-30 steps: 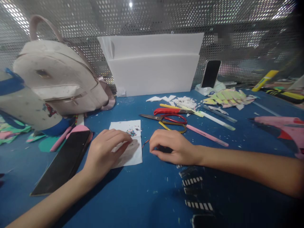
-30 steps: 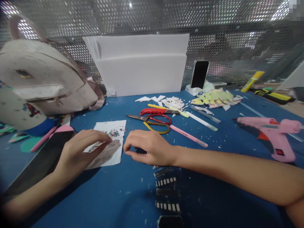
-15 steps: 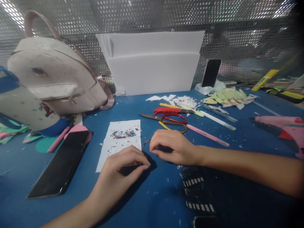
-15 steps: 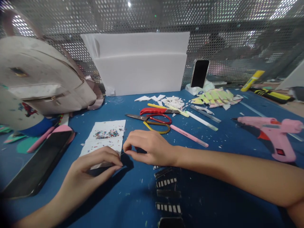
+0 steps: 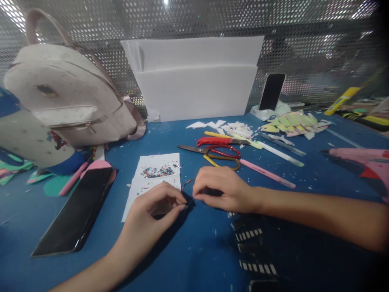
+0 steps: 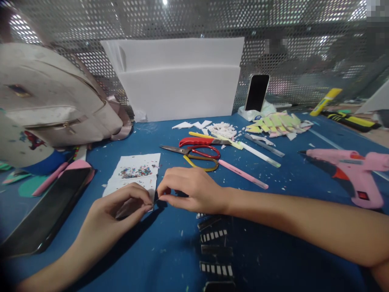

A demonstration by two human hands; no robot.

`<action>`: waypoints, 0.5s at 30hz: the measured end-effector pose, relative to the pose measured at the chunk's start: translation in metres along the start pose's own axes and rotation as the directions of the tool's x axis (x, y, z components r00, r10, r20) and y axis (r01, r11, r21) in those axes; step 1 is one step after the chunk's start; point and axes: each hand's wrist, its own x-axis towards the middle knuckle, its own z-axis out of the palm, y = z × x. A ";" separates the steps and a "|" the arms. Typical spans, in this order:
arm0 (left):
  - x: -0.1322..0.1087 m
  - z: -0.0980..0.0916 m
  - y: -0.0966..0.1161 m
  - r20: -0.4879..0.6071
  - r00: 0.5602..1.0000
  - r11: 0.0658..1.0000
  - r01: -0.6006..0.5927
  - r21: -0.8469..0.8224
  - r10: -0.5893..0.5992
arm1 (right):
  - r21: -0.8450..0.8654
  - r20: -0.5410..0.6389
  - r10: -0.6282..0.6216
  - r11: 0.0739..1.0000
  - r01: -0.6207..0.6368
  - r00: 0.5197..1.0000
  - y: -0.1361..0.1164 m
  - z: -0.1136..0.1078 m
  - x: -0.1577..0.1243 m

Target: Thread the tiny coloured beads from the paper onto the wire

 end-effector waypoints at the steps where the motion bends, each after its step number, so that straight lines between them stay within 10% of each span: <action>1: 0.000 0.000 -0.002 -0.004 1.000 1.000 0.014 -0.016 -0.014 | -0.002 -0.004 -0.005 1.000 0.005 1.000 0.000 0.000 0.000; 15: 0.004 -0.002 -0.001 -0.028 0.999 0.999 -0.029 -0.039 0.028 | 0.012 -0.028 -0.010 1.000 0.010 1.000 -0.001 0.001 0.001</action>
